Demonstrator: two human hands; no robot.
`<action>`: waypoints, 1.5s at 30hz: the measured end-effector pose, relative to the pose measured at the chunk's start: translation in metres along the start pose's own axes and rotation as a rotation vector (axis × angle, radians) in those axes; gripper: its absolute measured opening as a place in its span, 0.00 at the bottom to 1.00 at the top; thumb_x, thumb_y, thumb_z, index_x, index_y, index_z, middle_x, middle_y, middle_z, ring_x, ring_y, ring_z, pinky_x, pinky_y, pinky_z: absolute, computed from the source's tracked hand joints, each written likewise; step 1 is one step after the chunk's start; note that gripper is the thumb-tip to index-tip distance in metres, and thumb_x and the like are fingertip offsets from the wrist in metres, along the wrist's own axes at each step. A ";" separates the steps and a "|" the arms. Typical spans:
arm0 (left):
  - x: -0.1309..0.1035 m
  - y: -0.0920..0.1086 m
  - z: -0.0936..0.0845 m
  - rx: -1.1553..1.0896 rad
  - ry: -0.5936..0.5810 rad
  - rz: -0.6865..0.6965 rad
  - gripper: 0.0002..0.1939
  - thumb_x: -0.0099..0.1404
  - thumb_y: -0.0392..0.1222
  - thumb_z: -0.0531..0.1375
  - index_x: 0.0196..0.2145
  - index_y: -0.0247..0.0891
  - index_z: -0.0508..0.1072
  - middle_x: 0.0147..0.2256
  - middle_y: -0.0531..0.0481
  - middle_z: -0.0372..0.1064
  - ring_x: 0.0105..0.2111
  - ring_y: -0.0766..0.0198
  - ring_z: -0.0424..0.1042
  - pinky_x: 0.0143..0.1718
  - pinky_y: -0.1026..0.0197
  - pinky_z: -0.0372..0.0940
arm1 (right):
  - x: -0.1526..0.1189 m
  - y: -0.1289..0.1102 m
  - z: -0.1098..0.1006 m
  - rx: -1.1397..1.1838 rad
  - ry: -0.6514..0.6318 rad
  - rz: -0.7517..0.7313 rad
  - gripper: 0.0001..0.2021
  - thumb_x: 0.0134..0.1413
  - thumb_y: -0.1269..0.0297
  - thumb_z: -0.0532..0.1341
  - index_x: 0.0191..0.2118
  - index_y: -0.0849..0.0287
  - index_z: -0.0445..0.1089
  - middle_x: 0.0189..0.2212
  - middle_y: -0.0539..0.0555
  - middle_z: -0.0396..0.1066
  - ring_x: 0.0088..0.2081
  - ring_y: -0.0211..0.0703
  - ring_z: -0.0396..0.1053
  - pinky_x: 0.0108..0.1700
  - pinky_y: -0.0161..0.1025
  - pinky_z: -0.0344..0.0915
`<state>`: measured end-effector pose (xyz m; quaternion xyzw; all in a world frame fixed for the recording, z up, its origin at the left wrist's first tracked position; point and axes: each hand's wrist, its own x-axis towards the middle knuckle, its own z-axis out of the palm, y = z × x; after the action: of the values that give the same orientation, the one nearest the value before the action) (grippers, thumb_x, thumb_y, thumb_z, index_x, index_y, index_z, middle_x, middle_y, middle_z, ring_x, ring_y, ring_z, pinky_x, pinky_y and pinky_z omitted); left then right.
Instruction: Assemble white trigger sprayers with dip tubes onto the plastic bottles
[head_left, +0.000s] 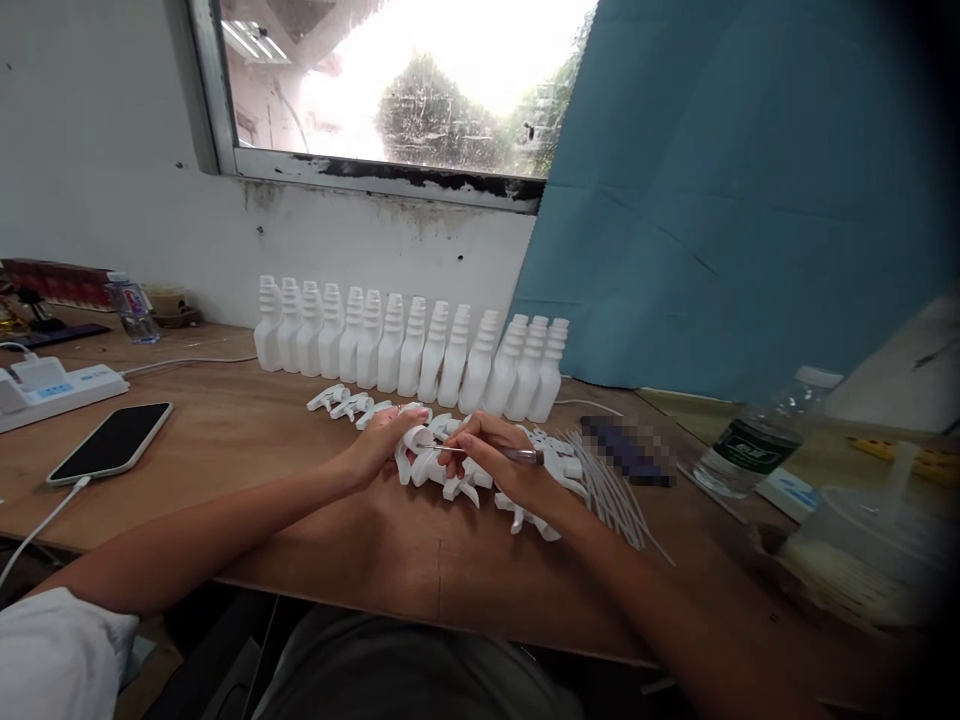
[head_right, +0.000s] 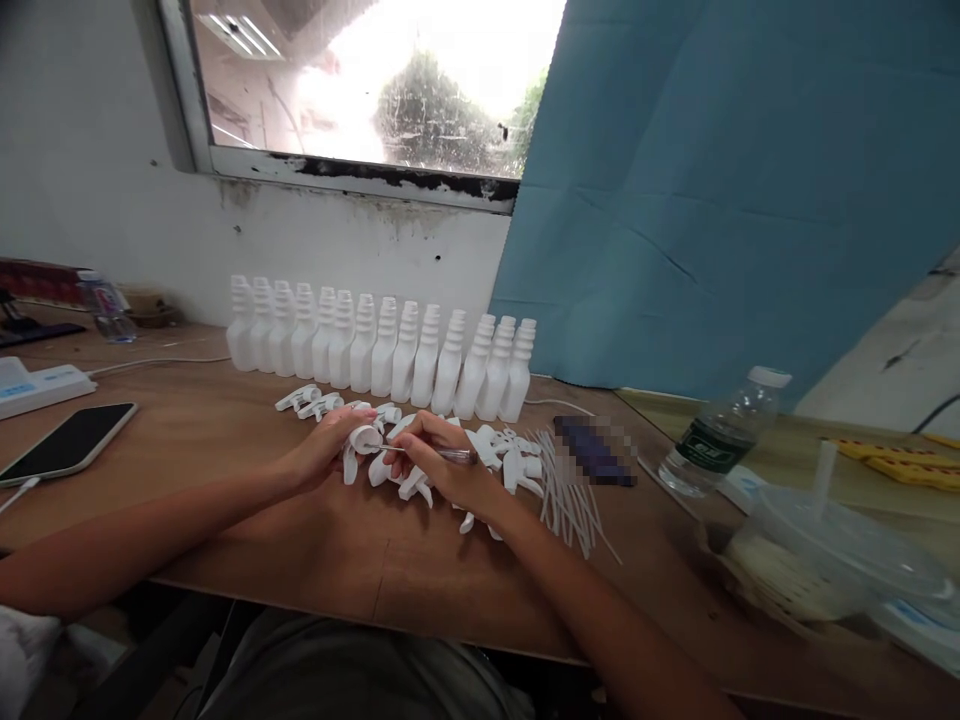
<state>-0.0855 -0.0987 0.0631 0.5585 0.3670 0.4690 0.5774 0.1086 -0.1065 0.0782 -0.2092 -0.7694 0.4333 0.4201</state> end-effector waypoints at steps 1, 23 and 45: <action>0.001 0.000 0.000 -0.025 -0.028 -0.012 0.19 0.62 0.55 0.57 0.24 0.36 0.61 0.16 0.55 0.57 0.13 0.74 0.50 0.12 0.69 0.37 | 0.001 0.000 0.000 0.033 -0.006 0.005 0.11 0.62 0.57 0.57 0.32 0.58 0.67 0.30 0.53 0.74 0.29 0.39 0.72 0.33 0.38 0.70; 0.007 -0.013 -0.002 -0.384 -0.178 -0.166 0.30 0.63 0.67 0.53 0.26 0.34 0.65 0.21 0.52 0.63 0.15 0.73 0.54 0.17 0.67 0.45 | -0.005 0.021 0.007 -0.600 0.095 -0.437 0.15 0.63 0.69 0.55 0.55 0.55 0.63 0.51 0.61 0.67 0.51 0.46 0.68 0.49 0.45 0.69; -0.041 0.009 -0.051 0.696 0.110 0.028 0.22 0.60 0.62 0.58 0.27 0.37 0.68 0.26 0.51 0.69 0.26 0.63 0.67 0.28 0.64 0.59 | -0.021 0.056 -0.152 -0.433 0.515 0.285 0.24 0.55 0.40 0.56 0.39 0.58 0.75 0.35 0.57 0.77 0.28 0.42 0.73 0.32 0.38 0.68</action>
<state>-0.1464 -0.1229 0.0626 0.7009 0.5277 0.3529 0.3251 0.2436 -0.0166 0.0623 -0.5006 -0.6756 0.2474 0.4815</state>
